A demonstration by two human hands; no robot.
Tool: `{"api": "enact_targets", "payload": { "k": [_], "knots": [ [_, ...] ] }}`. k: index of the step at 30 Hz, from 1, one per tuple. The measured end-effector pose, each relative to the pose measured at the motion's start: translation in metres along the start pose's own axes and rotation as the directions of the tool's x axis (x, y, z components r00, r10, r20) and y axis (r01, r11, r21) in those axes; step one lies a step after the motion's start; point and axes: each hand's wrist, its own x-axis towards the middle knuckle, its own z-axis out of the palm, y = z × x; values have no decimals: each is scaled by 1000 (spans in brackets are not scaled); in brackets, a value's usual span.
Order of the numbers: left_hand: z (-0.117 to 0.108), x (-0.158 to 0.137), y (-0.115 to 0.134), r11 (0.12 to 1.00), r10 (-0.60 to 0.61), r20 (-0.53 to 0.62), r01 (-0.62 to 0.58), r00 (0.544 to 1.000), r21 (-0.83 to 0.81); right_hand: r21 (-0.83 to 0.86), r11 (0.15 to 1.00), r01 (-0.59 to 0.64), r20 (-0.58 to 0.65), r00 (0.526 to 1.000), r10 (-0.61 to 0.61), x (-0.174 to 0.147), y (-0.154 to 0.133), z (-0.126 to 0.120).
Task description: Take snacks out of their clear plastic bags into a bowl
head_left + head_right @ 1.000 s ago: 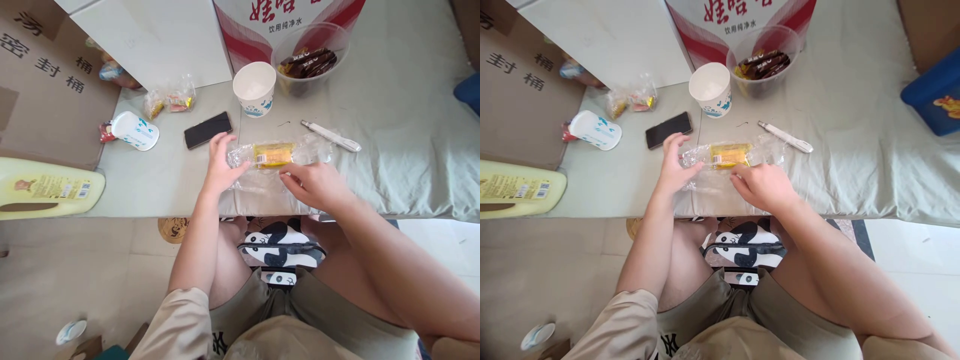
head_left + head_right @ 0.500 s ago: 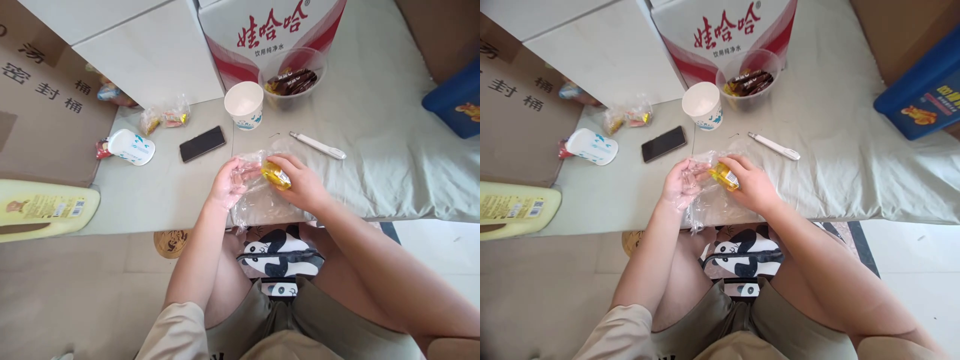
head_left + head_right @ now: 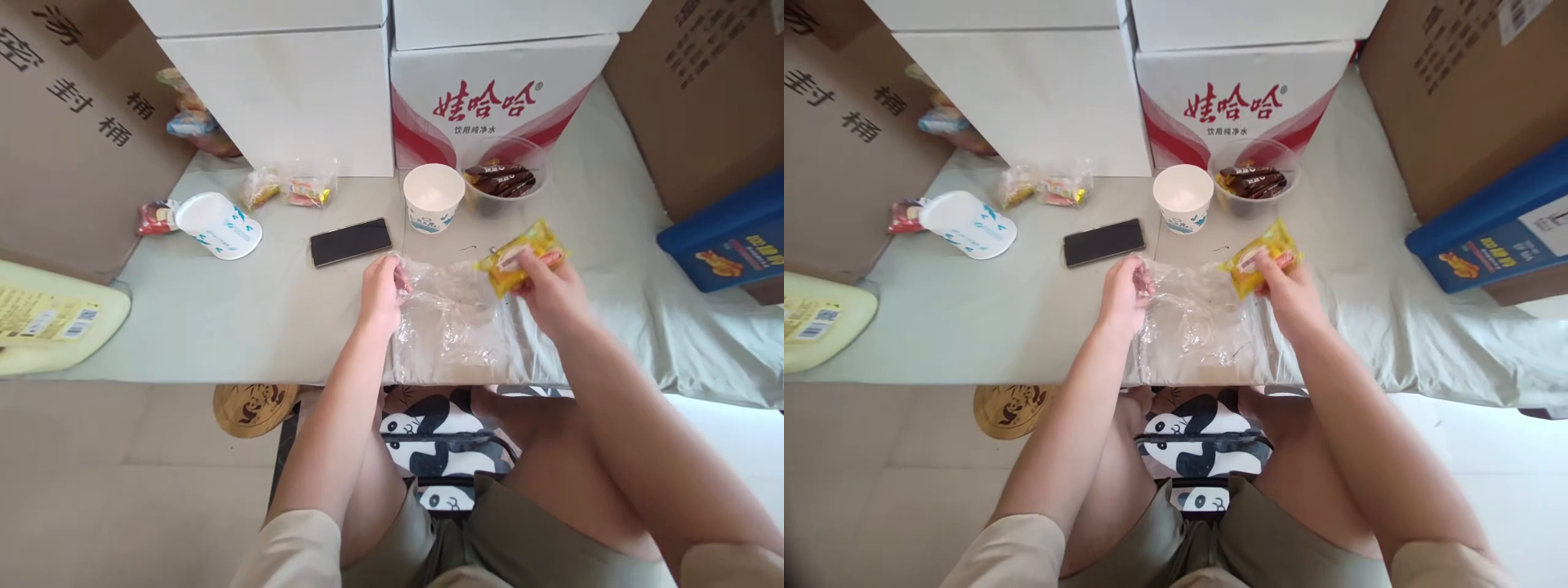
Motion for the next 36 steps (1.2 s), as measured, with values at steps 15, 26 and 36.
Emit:
{"api": "enact_targets", "payload": {
  "k": [15, 26, 36],
  "knots": [
    [3, -1, -3, 1000, 18, 103, -16, 995, -21, -118, 980, -162, -133, 980, 146, 111, -23, 5],
    [-20, 19, -5, 947, 142, 90, -161, 986, 278, -436, 733, 523, 493, 820, -291, -41, 8, 32],
    [-36, -18, -17, 73, 499, 617, -739, 608, 669, -526, 711, 468, 390, 875, -287, -34, 19, 21]
  ]
}}
